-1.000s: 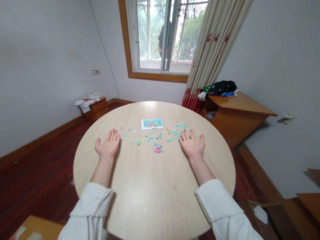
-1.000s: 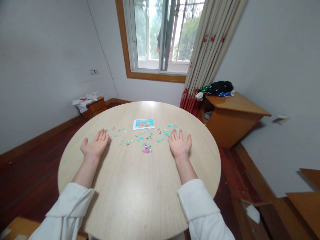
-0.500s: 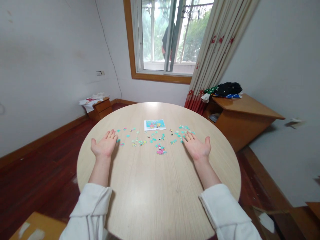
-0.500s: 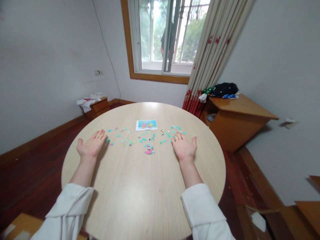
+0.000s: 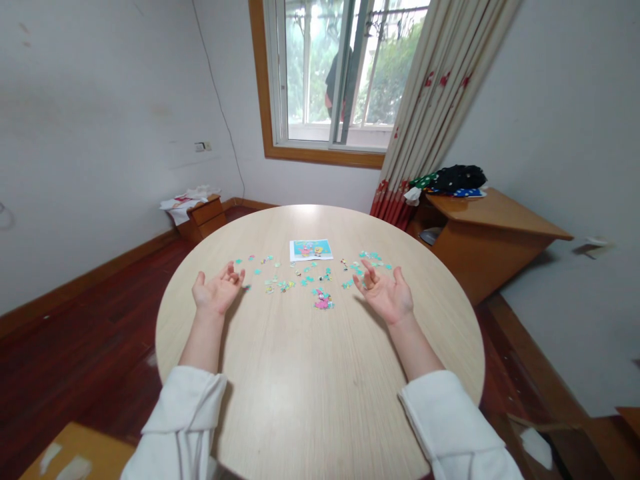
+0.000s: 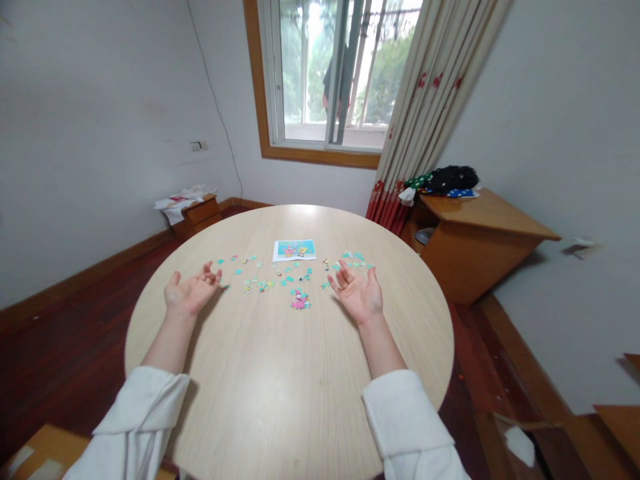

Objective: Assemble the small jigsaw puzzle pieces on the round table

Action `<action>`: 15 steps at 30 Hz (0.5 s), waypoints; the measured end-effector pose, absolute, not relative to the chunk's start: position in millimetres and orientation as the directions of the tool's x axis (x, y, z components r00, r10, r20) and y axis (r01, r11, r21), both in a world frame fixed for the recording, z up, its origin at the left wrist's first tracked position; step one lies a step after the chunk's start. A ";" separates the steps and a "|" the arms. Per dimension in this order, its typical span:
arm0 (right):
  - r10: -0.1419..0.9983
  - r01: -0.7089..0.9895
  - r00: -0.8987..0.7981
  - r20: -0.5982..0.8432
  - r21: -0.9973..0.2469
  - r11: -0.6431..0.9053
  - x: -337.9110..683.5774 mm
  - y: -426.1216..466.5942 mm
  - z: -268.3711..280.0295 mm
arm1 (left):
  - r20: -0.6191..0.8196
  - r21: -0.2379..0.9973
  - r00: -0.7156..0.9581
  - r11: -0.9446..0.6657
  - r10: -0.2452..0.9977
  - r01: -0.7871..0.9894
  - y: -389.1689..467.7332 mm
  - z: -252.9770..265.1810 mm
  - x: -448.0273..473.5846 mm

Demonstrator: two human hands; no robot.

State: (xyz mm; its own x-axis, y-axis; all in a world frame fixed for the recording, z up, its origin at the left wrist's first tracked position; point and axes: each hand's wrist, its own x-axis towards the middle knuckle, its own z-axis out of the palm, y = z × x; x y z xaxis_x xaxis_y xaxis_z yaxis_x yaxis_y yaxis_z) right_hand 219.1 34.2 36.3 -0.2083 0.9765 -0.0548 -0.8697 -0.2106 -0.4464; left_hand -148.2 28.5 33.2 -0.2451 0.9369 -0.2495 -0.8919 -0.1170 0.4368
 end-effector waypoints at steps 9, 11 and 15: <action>0.991 -0.884 -0.119 -0.064 -0.447 -0.135 224.6 37.4 31.5 | -0.154 0.490 -0.260 -0.155 0.953 -0.858 33.1 33.6 -146.8; 0.993 -0.887 -0.106 -0.057 -0.445 -0.120 225.7 38.3 31.0 | -0.128 0.526 -0.243 -0.141 0.962 -0.839 36.7 33.0 -147.4; 0.996 -0.902 -0.091 -0.009 -0.422 -0.086 224.5 36.2 35.7 | -0.147 0.623 -0.358 -0.195 0.922 -0.757 51.6 26.3 -146.5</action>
State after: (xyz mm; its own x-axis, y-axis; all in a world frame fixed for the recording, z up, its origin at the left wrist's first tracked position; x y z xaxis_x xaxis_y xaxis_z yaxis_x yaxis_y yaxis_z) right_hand 224.5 36.2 35.7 -0.0906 0.9958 -0.0092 -0.9024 -0.0860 -0.4222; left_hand -146.5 51.6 26.3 -0.3584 0.9219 -0.1472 -0.7572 -0.1948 0.6234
